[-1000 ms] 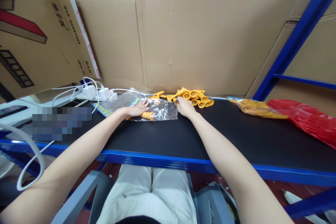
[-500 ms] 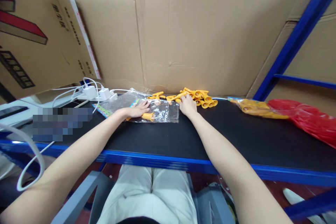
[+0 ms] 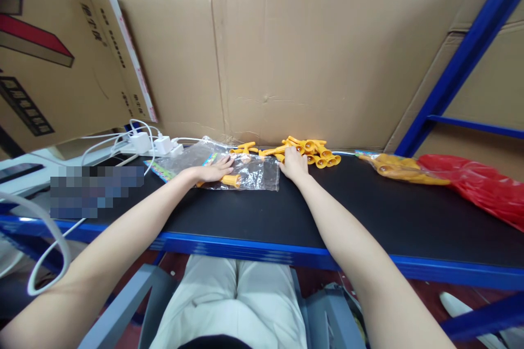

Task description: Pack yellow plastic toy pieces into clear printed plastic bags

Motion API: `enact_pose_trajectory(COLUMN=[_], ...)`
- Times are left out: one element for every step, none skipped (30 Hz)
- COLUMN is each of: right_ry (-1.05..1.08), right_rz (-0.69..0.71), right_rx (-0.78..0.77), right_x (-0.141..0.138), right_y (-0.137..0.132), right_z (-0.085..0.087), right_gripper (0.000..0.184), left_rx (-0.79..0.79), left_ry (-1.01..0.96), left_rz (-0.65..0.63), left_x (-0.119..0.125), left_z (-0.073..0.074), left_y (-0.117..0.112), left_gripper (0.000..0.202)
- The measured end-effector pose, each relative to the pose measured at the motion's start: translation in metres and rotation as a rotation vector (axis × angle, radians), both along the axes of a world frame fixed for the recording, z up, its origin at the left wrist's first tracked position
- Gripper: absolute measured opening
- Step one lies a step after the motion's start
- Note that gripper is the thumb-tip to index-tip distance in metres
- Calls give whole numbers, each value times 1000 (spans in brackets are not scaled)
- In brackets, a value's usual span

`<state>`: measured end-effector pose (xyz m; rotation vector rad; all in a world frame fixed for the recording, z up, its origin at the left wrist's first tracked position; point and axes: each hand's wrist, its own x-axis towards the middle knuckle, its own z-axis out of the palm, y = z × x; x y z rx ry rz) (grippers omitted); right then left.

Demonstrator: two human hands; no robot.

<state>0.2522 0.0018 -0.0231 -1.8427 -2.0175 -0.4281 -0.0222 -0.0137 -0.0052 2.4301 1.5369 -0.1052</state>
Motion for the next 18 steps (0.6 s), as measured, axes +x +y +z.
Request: enact_pose_trajectory(right_ry=[-1, -1, -1, 1, 11, 39, 87, 153, 235, 326, 420, 519, 627, 744, 862, 971, 1063, 1131], right_rz=[-9, -18, -26, -29, -30, -30, -25, -14, 0, 20, 42, 63, 81, 95, 112, 129, 144, 157], right_rx=[-13, -34, -58, -79, -89, -88, -77, -56, -29, 2, 35, 67, 95, 115, 123, 123, 116, 104], right_x=[-1, -1, -1, 0, 0, 2, 3, 5, 7, 9, 11, 13, 15, 16, 17, 17, 17, 17], right_y=[0, 0, 1, 1, 2, 3, 5, 6, 7, 8, 9, 9, 9, 9, 8, 7, 6, 5], right_z=[0, 1, 1, 1, 2, 2, 3, 4, 4, 5, 7, 8, 10, 12, 14, 16, 18, 20], right_gripper=[32, 32, 32, 31, 30, 30, 29, 29, 29, 28, 28, 28, 29, 30, 32, 33, 34, 35], left_rx=[1, -1, -3, -5, -7, -8, -9, -10, -11, -12, -12, -11, -10, -10, -11, -12, -13, -14], left_ry=[3, 6, 10, 12, 14, 15, 17, 18, 20, 22, 24, 25, 25, 25, 25, 26, 27, 28], left_rz=[0, 1, 2, 3, 4, 5, 8, 9, 9, 7, 4, 1, -2, -3, -2, 1, 4, 8], left_x=[0, 0, 0, 1, 1, 1, 1, 1, 2, 2, 2, 2, 3, 3, 3, 4, 4, 4], left_z=[0, 1, 2, 2, 3, 4, 5, 6, 6, 7, 7, 8, 8, 9, 9, 9, 10, 10], left_y=[0, -1, -2, -3, -4, -5, -6, -7, -7, -8, -9, -9, -10, -11, -11, -12, -12, -12], left_gripper=[64, 64, 65, 65, 66, 66, 66, 66, 66, 65, 65, 65, 64, 64, 64, 64, 64, 64])
